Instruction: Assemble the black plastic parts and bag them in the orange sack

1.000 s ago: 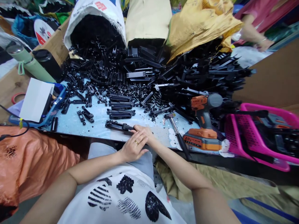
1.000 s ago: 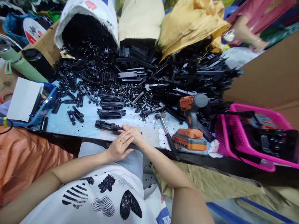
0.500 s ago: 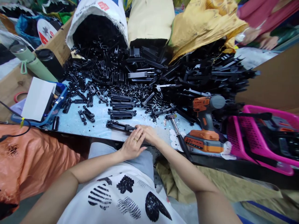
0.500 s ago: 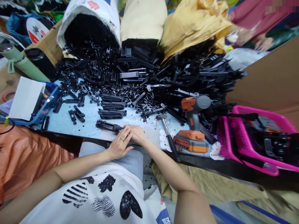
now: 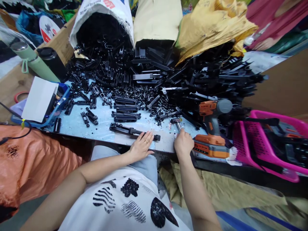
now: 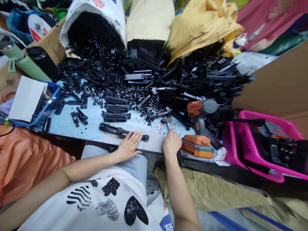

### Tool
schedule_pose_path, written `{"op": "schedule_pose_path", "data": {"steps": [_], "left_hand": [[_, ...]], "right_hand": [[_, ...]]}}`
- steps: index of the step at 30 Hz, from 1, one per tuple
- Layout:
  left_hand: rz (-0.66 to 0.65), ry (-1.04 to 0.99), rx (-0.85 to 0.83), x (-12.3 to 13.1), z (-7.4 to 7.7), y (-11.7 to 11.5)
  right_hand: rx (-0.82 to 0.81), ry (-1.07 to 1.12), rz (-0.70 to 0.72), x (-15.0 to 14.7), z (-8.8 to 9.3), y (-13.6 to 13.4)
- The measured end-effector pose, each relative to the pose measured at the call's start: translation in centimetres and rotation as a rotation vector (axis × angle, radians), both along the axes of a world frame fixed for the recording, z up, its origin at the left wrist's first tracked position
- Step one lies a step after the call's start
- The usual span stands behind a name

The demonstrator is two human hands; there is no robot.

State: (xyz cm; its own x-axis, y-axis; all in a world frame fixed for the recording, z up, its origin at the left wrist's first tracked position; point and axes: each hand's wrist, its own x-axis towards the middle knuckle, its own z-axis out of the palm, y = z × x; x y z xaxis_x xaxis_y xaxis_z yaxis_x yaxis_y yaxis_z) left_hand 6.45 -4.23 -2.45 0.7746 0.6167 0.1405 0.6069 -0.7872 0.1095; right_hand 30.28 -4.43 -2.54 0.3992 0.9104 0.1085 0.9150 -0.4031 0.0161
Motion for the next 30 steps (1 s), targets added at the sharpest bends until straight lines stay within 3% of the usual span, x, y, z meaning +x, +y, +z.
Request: {"op": "schedule_pose_path", "data": {"steps": [6,12,15,23,30], "left_hand": [[0.003,0.003,0.022,-0.8,0.0,0.3],[0.015,0.014,0.012,-0.4,-0.4,0.1],[0.018,0.003,0.026,0.1,-0.3,0.3],[0.050,0.022,0.111,1.2,1.0,2.5],[0.009,-0.033,0.104,1.8,0.1,2.3]], "right_hand": [[0.015,0.187,-0.100,-0.9,2.4,-0.6],[0.042,0.676,0.074,-3.5,6.0,-2.0],[0.007,0.814,0.179,-5.9,7.4,-1.9],[0.030,0.778,0.293,-8.2,8.0,-1.4],[-0.059,0.810,0.290,-8.1,8.2,-2.0]]}}
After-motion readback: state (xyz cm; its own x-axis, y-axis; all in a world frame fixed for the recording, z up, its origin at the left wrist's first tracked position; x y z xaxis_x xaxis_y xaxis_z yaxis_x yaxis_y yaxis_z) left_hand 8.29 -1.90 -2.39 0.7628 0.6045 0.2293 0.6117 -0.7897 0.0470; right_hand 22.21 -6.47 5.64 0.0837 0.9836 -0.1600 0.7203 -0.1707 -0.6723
